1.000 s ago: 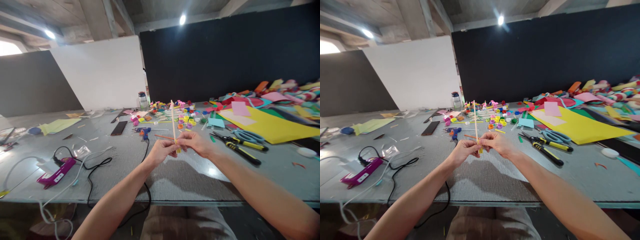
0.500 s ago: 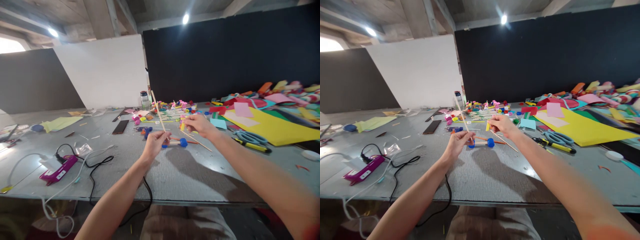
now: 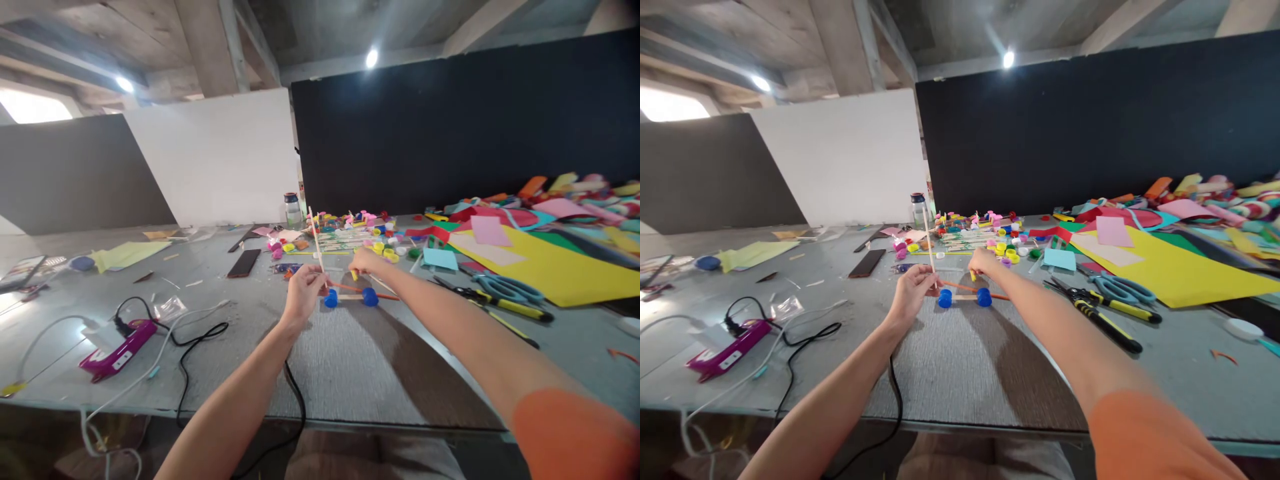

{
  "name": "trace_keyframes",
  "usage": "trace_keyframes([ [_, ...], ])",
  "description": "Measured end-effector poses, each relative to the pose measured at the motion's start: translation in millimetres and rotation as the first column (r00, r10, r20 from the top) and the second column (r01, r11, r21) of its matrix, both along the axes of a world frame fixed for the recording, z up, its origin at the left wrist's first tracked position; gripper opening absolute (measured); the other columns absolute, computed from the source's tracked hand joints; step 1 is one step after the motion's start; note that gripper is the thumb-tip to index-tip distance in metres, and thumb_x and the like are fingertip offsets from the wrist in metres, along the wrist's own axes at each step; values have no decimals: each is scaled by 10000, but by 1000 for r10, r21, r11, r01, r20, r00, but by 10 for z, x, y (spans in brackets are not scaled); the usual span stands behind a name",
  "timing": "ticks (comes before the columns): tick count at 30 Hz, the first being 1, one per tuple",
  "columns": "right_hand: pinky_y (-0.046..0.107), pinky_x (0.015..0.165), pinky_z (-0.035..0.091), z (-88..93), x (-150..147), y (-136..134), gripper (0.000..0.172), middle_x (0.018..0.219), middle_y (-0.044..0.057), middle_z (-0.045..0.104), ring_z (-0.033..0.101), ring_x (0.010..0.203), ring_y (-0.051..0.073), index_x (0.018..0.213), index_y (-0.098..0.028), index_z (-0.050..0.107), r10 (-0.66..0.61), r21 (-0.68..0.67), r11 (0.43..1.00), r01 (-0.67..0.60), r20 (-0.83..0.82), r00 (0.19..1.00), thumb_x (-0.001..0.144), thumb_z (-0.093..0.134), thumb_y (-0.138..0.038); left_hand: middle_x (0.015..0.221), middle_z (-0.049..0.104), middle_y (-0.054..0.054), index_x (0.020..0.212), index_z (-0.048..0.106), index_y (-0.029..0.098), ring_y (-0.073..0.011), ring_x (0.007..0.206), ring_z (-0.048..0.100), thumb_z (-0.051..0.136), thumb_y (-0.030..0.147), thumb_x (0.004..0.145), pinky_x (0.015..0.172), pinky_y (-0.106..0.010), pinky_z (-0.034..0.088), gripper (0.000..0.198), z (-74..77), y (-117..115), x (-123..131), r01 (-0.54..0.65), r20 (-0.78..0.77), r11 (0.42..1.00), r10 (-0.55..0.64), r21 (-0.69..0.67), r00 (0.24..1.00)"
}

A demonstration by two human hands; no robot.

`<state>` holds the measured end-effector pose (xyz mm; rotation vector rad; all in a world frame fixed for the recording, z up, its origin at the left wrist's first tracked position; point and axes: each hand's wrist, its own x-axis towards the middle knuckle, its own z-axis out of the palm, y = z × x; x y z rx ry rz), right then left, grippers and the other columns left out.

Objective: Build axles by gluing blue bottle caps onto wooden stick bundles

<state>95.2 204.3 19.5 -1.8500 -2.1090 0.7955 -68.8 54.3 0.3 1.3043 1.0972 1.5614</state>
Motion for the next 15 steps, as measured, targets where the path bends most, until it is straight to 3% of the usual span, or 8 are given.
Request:
trace_keyframes([
  [6, 419, 872, 602, 55, 145, -279, 332, 1265, 104, 652, 672, 1043, 242, 1263, -159, 654, 93, 59, 995, -80, -281, 955, 1015, 675, -379, 675, 700, -16, 799, 660, 160, -122, 590, 619, 834, 465, 699, 538, -230, 525, 365, 7, -31, 20, 82, 14, 996, -81, -46, 997],
  [10, 326, 708, 599, 28, 218, -696, 316, 1042, 55, 681, 670, 809, 163, 1186, -149, 654, 274, 144, 962, -233, -532, 801, 1047, 622, -432, 711, 714, -40, 805, 711, 142, -128, 607, 623, 853, 517, 681, 556, -251, 537, 420, 18, -106, 95, 232, 4, 967, -233, -107, 973],
  [15, 204, 474, 427, -74, 283, -1053, 334, 699, -48, 570, 473, 496, 74, 915, -144, 644, 354, 203, 932, -300, -683, 639, 1038, 628, -453, 744, 726, -57, 825, 738, 133, -135, 633, 635, 862, 550, 679, 589, -272, 555, 459, -2, -180, 186, 356, -18, 920, -363, -164, 931],
])
